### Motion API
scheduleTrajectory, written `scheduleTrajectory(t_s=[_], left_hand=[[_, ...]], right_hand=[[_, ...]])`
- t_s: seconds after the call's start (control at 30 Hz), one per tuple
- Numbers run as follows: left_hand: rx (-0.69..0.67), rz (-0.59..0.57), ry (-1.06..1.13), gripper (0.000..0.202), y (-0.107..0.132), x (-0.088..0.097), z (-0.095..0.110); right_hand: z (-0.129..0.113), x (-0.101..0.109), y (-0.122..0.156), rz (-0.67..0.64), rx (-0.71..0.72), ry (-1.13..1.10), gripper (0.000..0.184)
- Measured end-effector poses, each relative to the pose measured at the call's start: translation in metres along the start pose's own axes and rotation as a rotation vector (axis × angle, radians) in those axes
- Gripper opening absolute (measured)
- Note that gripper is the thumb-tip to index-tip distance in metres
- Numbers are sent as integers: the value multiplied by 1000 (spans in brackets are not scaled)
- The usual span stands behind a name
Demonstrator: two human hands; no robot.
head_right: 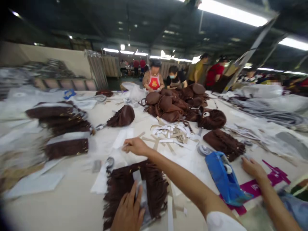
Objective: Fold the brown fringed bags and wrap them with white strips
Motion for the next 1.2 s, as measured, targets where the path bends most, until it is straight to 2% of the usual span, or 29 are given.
scheduleTrajectory(t_s=[0.13,0.33,0.53,0.67,0.83,1.0,1.2], left_hand=[[26,-138,-14,64,9,-5,3],[20,-131,5,66,9,-1,2],[42,-179,62,65,8,3,-7],[63,-218,102,67,7,3,-9],[72,-211,98,69,9,6,-9],[98,-191,135,70,11,10,-9],[131,-170,190,68,12,10,-12]], right_hand=[[4,1,4,-26,44,-23,10],[4,-3,-3,-10,41,64,12],[-3,2,-4,116,132,353,12],[-10,4,21,171,171,402,8],[-11,-3,68,257,133,392,4],[-3,-21,110,264,184,478,9],[8,-48,152,303,282,709,15]])
Point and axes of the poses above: each hand's wrist, its own y-axis away from the middle knuckle, its own x-axis out of the back of the hand, z = x × y, the point moved 4 cm from there along -y, towards the middle knuckle, and after that the axes turned 9 degrees about -x, right-handed, at the moved point
